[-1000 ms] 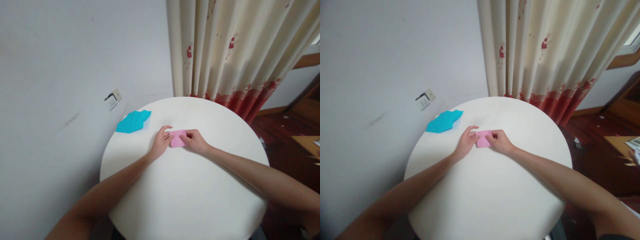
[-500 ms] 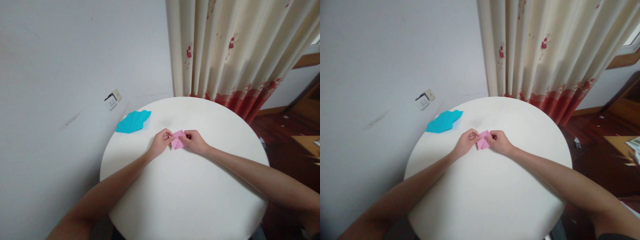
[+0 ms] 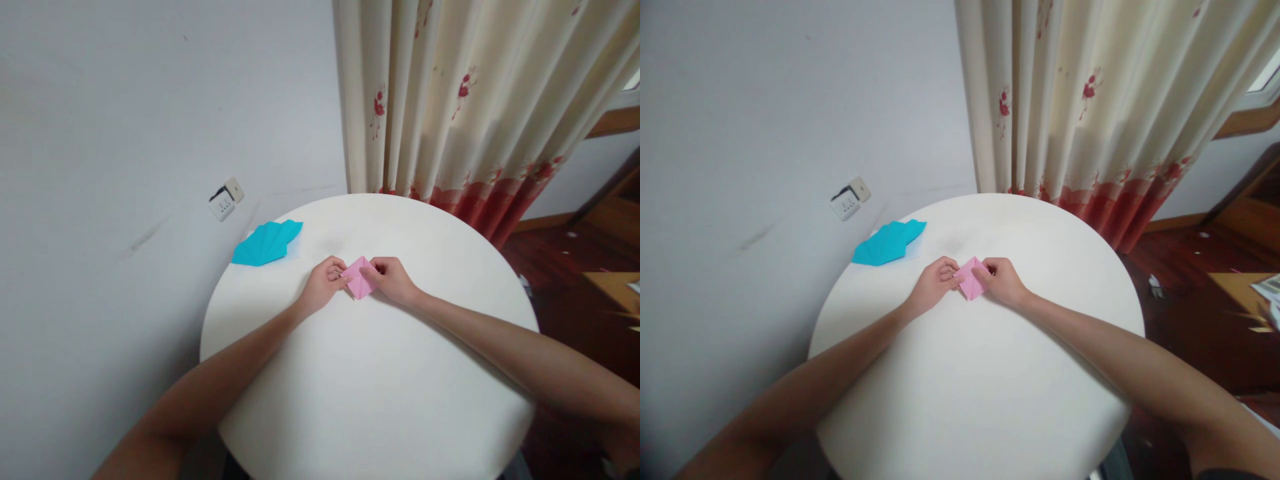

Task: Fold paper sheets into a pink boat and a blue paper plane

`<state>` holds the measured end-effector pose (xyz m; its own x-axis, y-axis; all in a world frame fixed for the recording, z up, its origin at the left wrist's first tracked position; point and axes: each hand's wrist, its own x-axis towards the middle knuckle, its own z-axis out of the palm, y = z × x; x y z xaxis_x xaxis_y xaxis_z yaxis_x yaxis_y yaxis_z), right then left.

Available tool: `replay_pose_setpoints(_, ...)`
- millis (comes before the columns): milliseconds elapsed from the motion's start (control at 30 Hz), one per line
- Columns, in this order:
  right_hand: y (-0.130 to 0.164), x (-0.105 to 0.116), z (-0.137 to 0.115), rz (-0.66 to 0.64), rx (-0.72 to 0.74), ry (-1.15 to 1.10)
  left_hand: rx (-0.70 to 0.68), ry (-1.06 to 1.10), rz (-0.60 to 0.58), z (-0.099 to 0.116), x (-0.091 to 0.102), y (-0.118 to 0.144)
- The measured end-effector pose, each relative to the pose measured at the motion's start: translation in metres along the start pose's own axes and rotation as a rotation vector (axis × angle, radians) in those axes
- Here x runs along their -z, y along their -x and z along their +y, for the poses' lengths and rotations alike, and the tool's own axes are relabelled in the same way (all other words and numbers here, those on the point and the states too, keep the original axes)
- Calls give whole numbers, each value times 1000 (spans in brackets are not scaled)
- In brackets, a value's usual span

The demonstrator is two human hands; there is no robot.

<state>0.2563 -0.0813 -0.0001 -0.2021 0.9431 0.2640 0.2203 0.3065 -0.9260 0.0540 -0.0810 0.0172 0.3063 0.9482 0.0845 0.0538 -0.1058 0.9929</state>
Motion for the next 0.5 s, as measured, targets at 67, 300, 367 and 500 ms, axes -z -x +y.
replay_pose_setpoints(67, 0, 0, -1, 13, -10, 2, 7, -19, -13, 1, 0, 1)
replay_pose_setpoints(300, 1, 2, -8, 39, -15, -57, 83, -42, -85, 6, 1, 6)
replay_pose_setpoints(367, 2, 2, -10, 39, -4, -82, 76, -61, -81, 5, 1, 6)
replay_pose_setpoints(500, 3, 3, -11, 48, 25, -129, 66, -23, 6, 2, 3, 2)
